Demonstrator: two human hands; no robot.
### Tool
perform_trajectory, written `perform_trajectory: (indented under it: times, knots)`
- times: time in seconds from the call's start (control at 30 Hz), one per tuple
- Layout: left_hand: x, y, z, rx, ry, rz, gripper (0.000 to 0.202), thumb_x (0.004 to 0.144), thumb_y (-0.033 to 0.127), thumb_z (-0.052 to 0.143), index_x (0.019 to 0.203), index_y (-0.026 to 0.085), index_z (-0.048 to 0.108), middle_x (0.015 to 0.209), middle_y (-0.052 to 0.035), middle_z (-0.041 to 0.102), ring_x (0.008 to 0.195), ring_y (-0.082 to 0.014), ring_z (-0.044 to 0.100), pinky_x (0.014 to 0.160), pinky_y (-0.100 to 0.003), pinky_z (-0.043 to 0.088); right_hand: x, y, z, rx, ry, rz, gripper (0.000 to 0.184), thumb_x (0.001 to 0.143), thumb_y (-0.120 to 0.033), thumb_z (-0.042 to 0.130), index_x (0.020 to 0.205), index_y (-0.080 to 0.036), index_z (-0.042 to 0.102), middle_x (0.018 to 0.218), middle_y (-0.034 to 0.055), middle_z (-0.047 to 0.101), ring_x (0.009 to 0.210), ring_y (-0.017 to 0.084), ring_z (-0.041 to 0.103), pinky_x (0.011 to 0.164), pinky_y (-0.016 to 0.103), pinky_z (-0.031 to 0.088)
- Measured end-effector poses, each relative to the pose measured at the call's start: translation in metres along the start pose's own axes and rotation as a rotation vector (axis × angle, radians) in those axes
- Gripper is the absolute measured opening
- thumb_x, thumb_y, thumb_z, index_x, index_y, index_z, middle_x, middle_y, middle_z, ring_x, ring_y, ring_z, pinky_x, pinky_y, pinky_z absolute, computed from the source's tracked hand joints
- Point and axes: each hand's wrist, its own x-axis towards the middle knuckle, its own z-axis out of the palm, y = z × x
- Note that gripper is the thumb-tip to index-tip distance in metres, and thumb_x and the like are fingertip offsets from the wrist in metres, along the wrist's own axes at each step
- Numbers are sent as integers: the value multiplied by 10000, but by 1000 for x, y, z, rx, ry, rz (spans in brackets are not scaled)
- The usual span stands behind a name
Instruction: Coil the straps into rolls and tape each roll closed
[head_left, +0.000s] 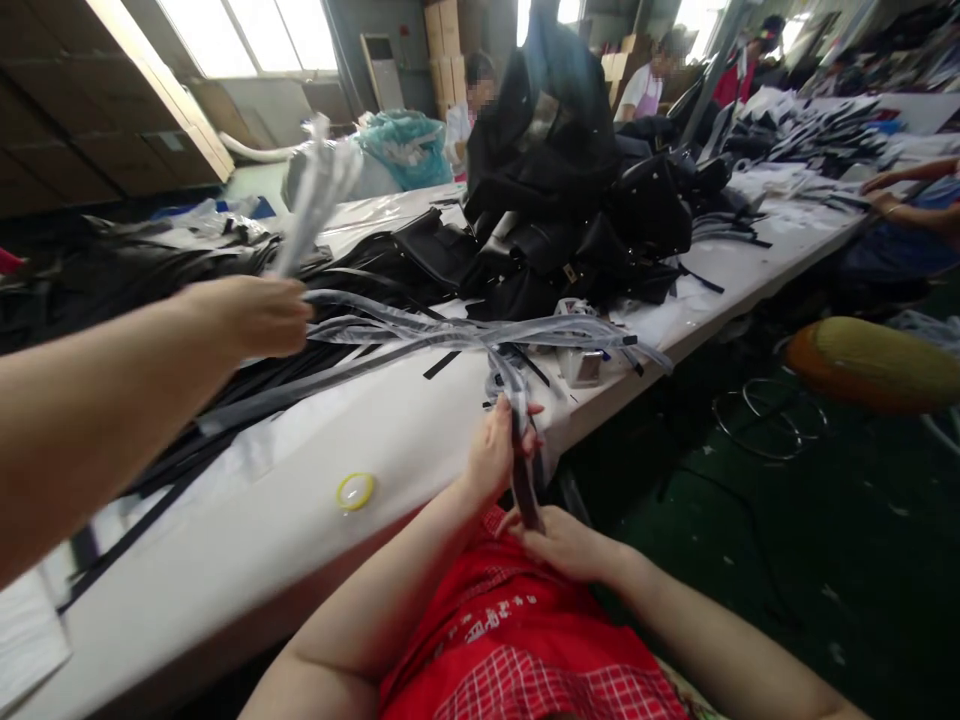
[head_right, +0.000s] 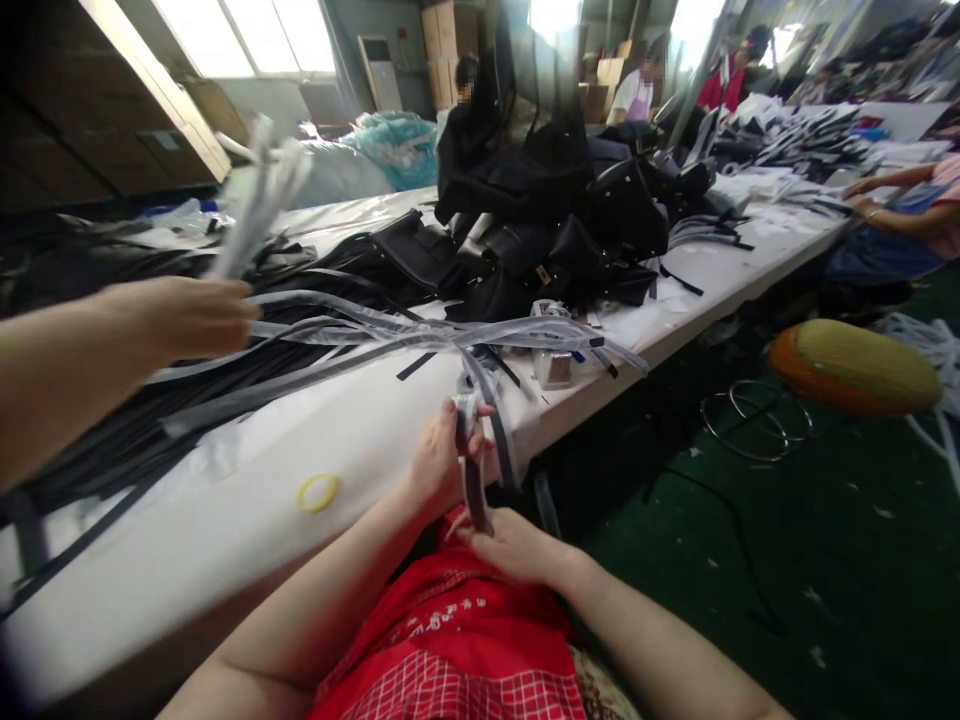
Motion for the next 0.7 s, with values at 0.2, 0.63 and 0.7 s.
perform_trajectory:
  times: [0.2,0.63,0.7]
  knots:
    - [-12,-42,-11,649,-251,235,618,821,750,349,695,194,588,694,-92,580,694,-233,546,725,-382,448,-29,-15,-74,241,48,5,477,901,-556,497,829,-110,651,440,-65,409,365,74,354,438,225,353]
    - [8,-36,7,-335,-95,-194,682,928,671,225,964,116,619,528,31,491,453,-111,485,584,-283,501,7,16,-16,84,-13,82,435,935,-522,473,902,-122,640,575,-29,520,508,91,471,528,222,409]
    - [2,-47,10,76,-66,22,712,932,668,165,1063,119,599,750,-67,629,656,-175,599,714,-348,518,0,6,-19,246,-124,109,445,923,-536,503,950,-116,646,567,-32,528,472,76,463,482,198,379]
